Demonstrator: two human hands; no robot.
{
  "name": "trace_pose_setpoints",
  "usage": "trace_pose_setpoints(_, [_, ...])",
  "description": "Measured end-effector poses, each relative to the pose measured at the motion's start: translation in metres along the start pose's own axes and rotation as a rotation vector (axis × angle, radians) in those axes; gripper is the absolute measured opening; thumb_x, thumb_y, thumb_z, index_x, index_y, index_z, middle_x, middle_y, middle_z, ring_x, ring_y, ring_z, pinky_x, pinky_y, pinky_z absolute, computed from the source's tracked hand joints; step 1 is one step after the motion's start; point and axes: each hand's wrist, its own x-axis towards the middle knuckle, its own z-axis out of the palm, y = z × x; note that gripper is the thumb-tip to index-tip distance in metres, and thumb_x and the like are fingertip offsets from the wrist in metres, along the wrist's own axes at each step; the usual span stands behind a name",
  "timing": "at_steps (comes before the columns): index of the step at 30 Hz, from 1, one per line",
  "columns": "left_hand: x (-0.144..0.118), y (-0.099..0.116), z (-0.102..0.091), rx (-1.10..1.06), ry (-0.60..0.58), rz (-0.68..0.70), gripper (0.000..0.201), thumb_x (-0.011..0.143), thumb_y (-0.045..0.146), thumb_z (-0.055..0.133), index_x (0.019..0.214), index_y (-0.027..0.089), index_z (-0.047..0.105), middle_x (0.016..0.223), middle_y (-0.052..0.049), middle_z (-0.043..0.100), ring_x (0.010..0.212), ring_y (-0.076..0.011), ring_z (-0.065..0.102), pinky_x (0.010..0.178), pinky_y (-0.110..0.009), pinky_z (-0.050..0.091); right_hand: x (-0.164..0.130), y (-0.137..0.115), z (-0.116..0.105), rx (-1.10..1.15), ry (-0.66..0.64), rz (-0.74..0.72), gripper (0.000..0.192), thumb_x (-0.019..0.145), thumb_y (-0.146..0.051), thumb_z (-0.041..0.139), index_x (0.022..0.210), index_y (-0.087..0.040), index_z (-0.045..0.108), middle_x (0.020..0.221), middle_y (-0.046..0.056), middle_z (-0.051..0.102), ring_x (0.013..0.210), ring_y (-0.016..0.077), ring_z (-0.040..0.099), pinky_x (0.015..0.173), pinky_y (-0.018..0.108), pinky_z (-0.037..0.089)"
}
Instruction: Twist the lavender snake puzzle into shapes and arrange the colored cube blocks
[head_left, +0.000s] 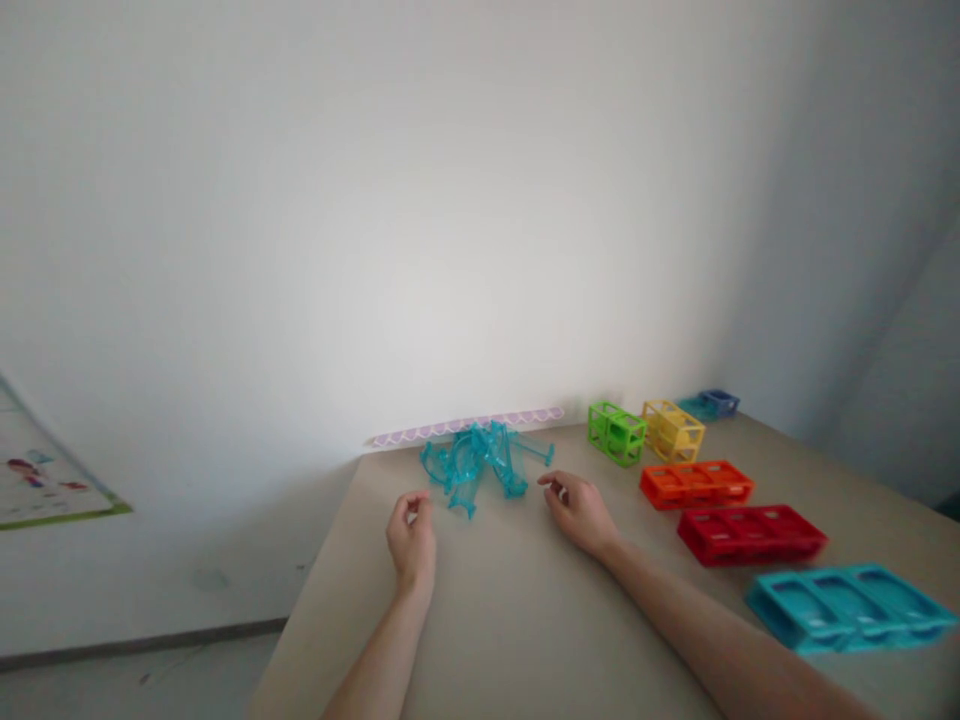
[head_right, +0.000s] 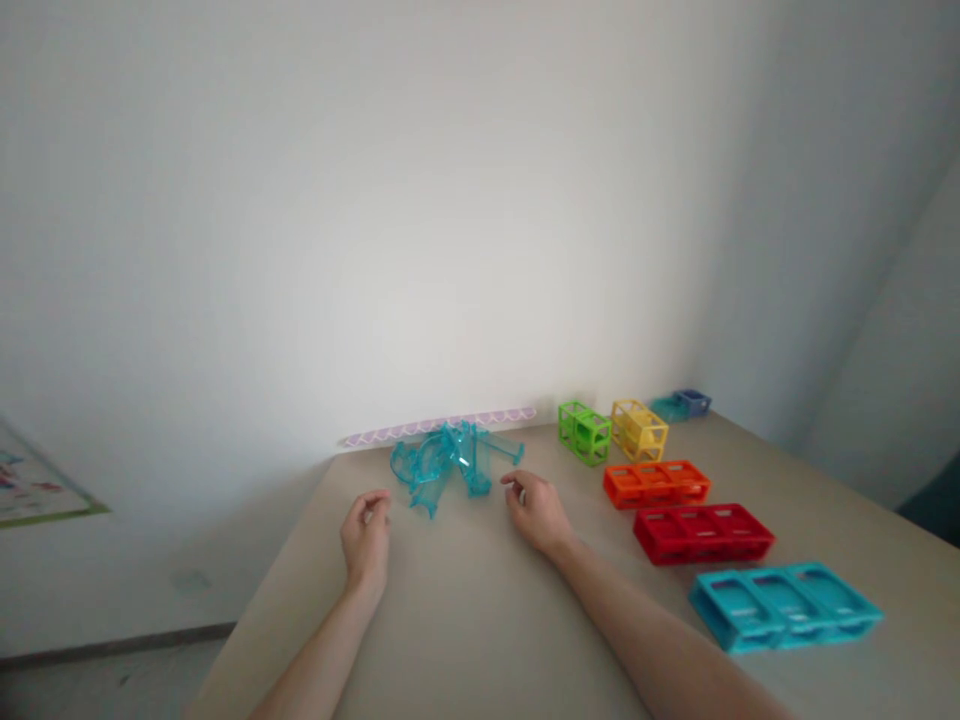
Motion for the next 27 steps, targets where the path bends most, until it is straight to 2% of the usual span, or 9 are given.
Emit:
trace_pose_setpoints(7, [0.014,0.000,0.003,0.019,-0.032,-0.026,0.022,0.069,0.033,0.056,0.080,0.016,0.064,0.074,-0.003,0.063,0.071,-0.0189,0.059,0.063,-0.027,0.046,0.005,0.004,0.009,0.011,-0.020,-0.029,0.029,0.085,-0.023,0.044,0.098,-0.017,0.068,0.084,0.004,0.069,0.067,0.0174,0.063,0.069,0.028,0.047])
trace_pose_setpoints(16, [-0.005,0.009,0.006,0.074,-0.240,-0.029,0.025,0.071,0.040,0.061,0.078,0.017,0.068,0.069,-0.001,0.062,0.061,-0.0162,0.058,0.057,-0.024,0.045,0.010,0.010,0.021,0.061,-0.006,0.029,0.026,0.086,-0.024,0.046,0.098,-0.018,0.068,0.091,0.006,0.070,0.069,0.0169,0.063,0.066,0.027,0.046])
trace_pose_setpoints(23, [0.000,0.002,0.012,0.069,-0.196,-0.040,0.024,0.070,0.040,0.061,0.076,0.018,0.068,0.069,-0.002,0.062,0.063,-0.0174,0.059,0.057,-0.025,0.044,0.007,0.013,0.019,0.090,0.012,0.028,0.024,0.084,-0.025,0.048,0.093,-0.019,0.070,0.081,0.004,0.071,0.065,0.0172,0.063,0.064,0.026,0.045])
trace_pose_setpoints(27, [0.003,0.000,0.014,0.060,-0.150,-0.025,0.023,0.069,0.039,0.061,0.075,0.018,0.067,0.068,-0.002,0.063,0.062,-0.0174,0.058,0.055,-0.025,0.044,0.022,0.019,0.019,0.103,0.132,0.092,0.025,0.082,-0.025,0.048,0.089,-0.017,0.070,0.076,0.006,0.071,0.066,0.0190,0.064,0.066,0.027,0.046])
